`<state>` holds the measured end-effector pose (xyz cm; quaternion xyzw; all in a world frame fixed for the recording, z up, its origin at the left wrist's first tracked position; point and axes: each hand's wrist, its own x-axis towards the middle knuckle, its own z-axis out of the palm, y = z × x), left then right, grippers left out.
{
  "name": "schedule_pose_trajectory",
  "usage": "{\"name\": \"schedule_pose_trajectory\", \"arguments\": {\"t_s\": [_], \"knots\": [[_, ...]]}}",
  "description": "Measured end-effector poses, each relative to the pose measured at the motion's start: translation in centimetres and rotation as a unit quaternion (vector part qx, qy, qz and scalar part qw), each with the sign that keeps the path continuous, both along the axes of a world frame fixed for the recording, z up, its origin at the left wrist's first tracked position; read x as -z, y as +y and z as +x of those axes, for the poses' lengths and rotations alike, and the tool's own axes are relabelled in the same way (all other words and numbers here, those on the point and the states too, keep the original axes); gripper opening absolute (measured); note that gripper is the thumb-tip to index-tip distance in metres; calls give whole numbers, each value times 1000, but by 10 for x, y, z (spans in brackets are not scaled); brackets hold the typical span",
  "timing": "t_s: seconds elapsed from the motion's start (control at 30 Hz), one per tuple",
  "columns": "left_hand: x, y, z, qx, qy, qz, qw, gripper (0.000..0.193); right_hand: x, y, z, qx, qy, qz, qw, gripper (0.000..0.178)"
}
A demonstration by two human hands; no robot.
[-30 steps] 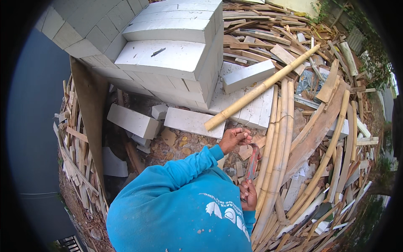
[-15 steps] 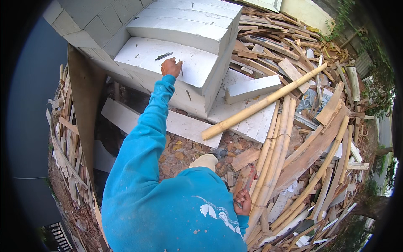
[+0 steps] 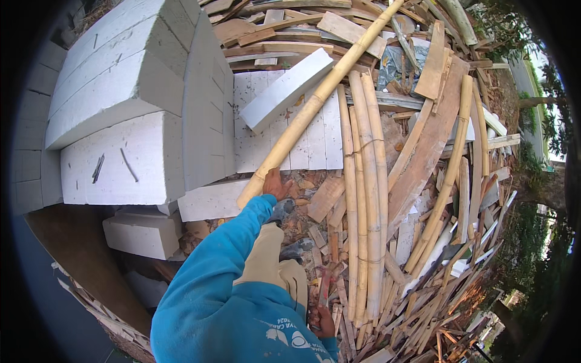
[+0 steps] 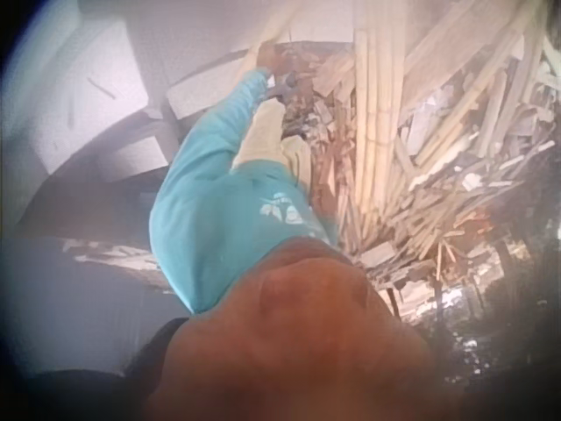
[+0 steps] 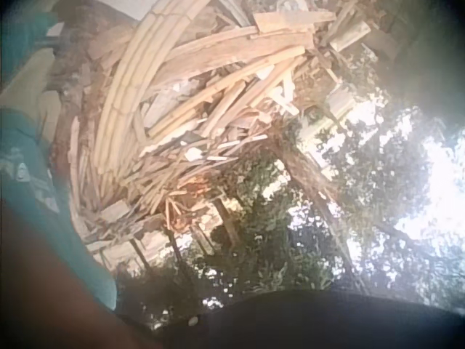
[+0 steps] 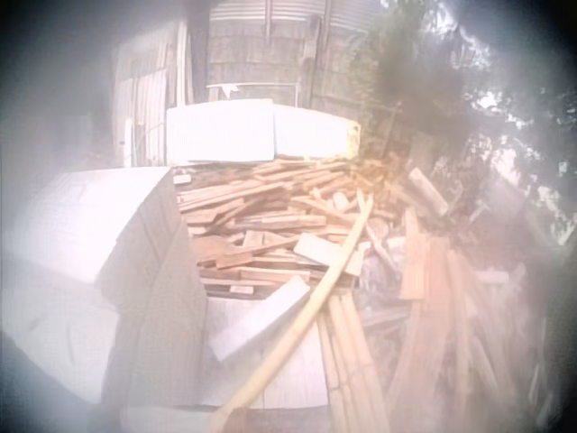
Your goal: The person uses a hammer to strike and break bamboo poles into shorter sections. They repeatedly pick up bamboo, position it on a pile of debris, and strike it to create breaks.
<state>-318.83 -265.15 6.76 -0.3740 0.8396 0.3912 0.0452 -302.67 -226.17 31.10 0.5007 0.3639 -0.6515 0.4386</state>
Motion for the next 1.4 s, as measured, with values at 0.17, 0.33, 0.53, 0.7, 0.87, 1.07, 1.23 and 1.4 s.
{"name": "schedule_pose_trajectory", "arguments": {"t_s": [0.17,0.33,0.53,0.7,0.87,1.07,1.23,1.4], "knots": [[150,-37,-44,-18,-213,-15,977,97,19,1,48,-79,-64,164,981,17],[216,-57,-47,3,-297,-4,955,102,53,-12,62,-97,-109,216,965,18],[264,-83,-30,21,-321,-15,947,95,72,-12,54,-113,-118,234,958,19],[257,-91,-15,39,-299,-2,953,98,72,-7,43,-136,-83,222,962,20],[227,-80,-9,40,-320,-24,946,118,77,-3,24,-155,-41,211,964,21],[254,-55,-27,43,-311,66,947,120,100,-1,24,-152,-55,225,961,22],[274,-30,-24,-19,-238,-9,971,101,106,-1,37,-164,-80,233,955,24],[210,-69,-13,31,-175,200,964,99,91,4,33,-191,-55,212,957,25]]}}
